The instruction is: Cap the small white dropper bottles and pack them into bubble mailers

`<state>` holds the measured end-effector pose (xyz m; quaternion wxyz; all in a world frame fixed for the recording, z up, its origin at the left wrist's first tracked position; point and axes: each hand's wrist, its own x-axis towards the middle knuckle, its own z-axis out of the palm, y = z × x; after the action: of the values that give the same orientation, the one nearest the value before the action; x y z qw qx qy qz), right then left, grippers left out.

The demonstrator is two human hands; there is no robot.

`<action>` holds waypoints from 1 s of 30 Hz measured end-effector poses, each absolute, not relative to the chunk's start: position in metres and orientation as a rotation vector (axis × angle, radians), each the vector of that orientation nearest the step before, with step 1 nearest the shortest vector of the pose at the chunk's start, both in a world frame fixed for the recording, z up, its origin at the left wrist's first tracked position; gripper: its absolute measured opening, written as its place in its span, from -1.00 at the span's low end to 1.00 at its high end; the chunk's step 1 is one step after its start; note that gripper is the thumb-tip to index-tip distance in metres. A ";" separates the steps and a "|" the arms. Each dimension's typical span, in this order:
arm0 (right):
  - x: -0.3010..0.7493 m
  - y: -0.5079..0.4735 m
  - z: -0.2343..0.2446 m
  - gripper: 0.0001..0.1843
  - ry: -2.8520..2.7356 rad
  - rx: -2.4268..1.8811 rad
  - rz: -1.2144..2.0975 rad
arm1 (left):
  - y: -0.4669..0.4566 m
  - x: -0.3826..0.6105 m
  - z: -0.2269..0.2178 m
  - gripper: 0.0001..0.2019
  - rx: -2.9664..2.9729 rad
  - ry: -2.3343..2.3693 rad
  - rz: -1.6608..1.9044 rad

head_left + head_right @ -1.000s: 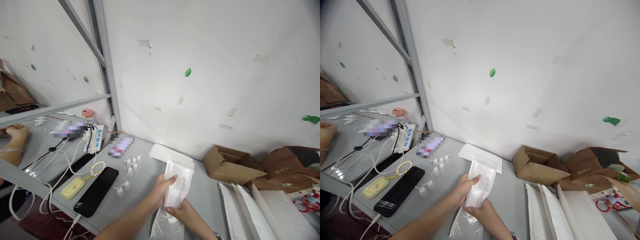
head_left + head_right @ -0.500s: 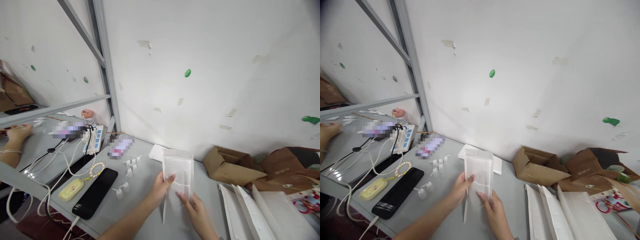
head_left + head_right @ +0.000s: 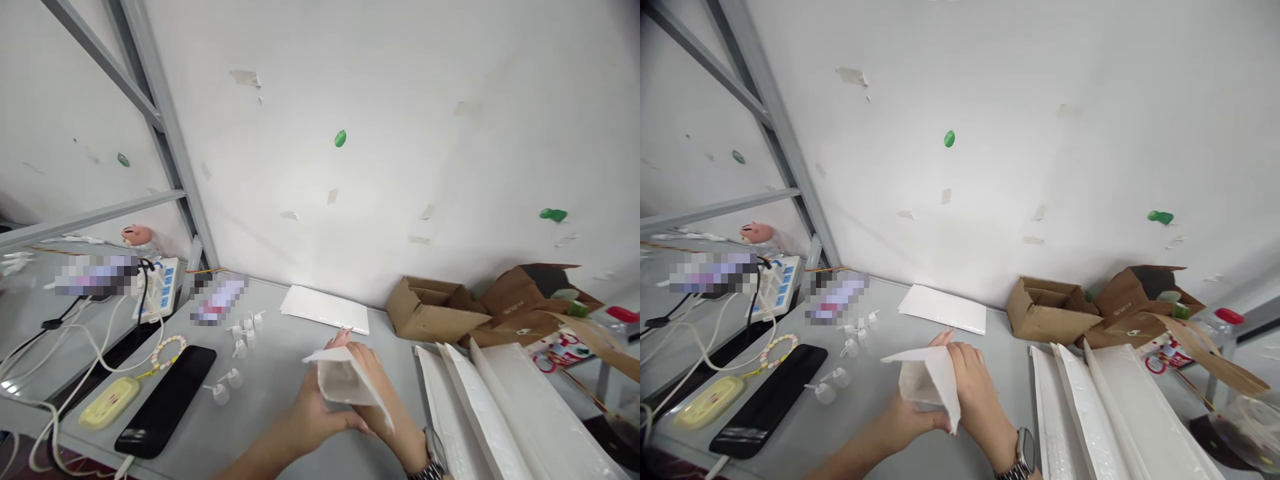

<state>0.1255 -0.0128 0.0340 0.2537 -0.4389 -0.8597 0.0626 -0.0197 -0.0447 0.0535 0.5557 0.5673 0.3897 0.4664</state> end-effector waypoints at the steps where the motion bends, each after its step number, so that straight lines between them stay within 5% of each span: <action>1: 0.126 -0.013 0.035 -0.64 -2.377 -1.175 0.175 | -0.047 -0.020 0.056 -0.11 1.348 0.941 1.103; 13: 0.127 -0.019 0.053 -0.63 -2.417 -1.115 0.106 | -0.054 -0.019 0.060 -0.08 1.219 0.922 1.117; 21: 0.140 -0.013 0.062 -0.72 -2.126 -1.293 1.040 | -0.022 -0.027 0.044 -0.56 0.985 1.133 1.274; 25: 0.146 0.011 0.069 -0.63 -1.878 -1.560 0.753 | 0.004 -0.025 0.027 -0.57 0.890 0.979 1.138; 30: 0.099 0.038 0.074 -0.75 -1.925 -1.281 0.635 | 0.005 -0.013 0.004 -0.63 0.741 0.904 1.106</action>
<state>0.0985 0.0375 0.0741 0.3632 -0.4977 -0.7479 0.2468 -0.0129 0.0050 0.0038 0.6934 0.3319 0.4047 0.4952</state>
